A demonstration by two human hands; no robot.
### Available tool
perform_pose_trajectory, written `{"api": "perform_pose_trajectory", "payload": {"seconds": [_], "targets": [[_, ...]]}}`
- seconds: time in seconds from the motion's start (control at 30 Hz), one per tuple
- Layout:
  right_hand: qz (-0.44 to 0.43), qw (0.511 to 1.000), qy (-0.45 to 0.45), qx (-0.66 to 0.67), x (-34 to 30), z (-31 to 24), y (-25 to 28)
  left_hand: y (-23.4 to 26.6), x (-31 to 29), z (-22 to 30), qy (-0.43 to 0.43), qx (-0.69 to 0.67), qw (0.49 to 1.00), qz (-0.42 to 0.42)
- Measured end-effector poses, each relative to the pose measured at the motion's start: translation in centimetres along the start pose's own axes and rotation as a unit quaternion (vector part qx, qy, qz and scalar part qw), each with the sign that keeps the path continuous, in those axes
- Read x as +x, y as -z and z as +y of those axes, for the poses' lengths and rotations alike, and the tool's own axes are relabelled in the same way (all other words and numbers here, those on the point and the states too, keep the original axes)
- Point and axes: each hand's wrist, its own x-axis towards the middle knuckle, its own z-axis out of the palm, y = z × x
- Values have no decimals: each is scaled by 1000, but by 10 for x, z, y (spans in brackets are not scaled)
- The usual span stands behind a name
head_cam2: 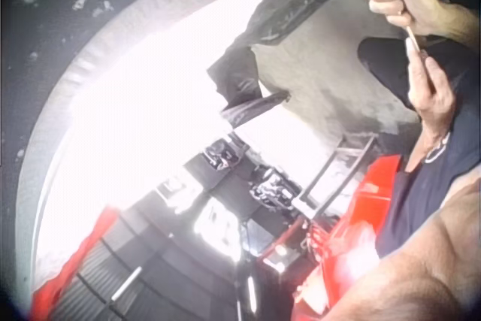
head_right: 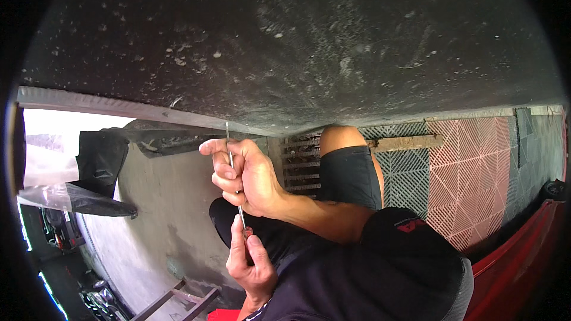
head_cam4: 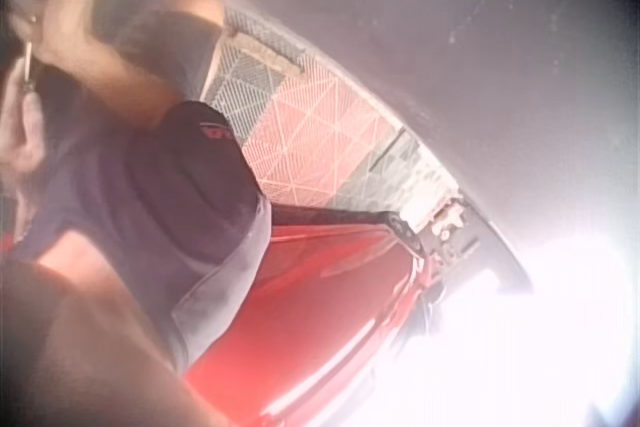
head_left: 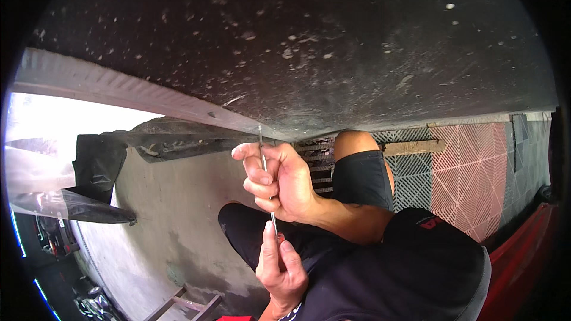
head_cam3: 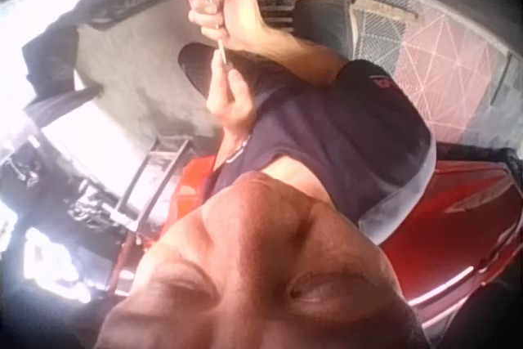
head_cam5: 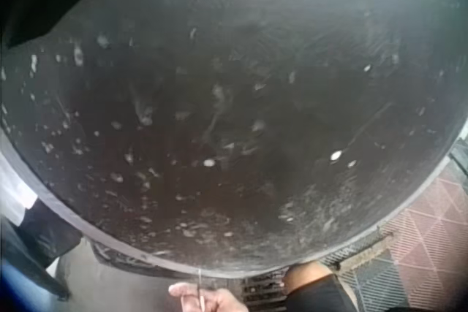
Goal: The person uses a screwdriver to pry a black protective sheet from a metal frame, then walks through a garage to a workbench. They pick up a paint spray gun, connect an air hose, and pour liquid from a yellow can into the spray gun's cup.
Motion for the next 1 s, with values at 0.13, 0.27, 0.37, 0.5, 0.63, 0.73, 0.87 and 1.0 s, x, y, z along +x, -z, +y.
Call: {"api": "perform_pose_trajectory", "payload": {"seconds": [0.13,0.27,0.37,0.5,0.63,0.73,0.87,1.0], "targets": [[-25,997,-2,67,8,0,-2,26,22,28,-21,101,993,-48],[-40,999,-5,25,13,-12,1,31,9,10,206,-439,866,-118],[-50,999,0,3,12,-14,5,18,3,-4,285,-784,543,-96],[6,999,36,-13,7,-9,-6,9,6,-16,277,-832,468,-111],[40,997,50,-34,-1,-1,-9,16,1,-1,301,-591,747,-52],[25,999,24,-3,-1,0,-4,11,4,-7,-47,-51,997,-25],[91,993,77,-6,8,8,-13,29,20,-5,-122,147,979,-74],[77,995,65,14,12,-4,-15,26,7,7,124,-262,955,-68]]}}
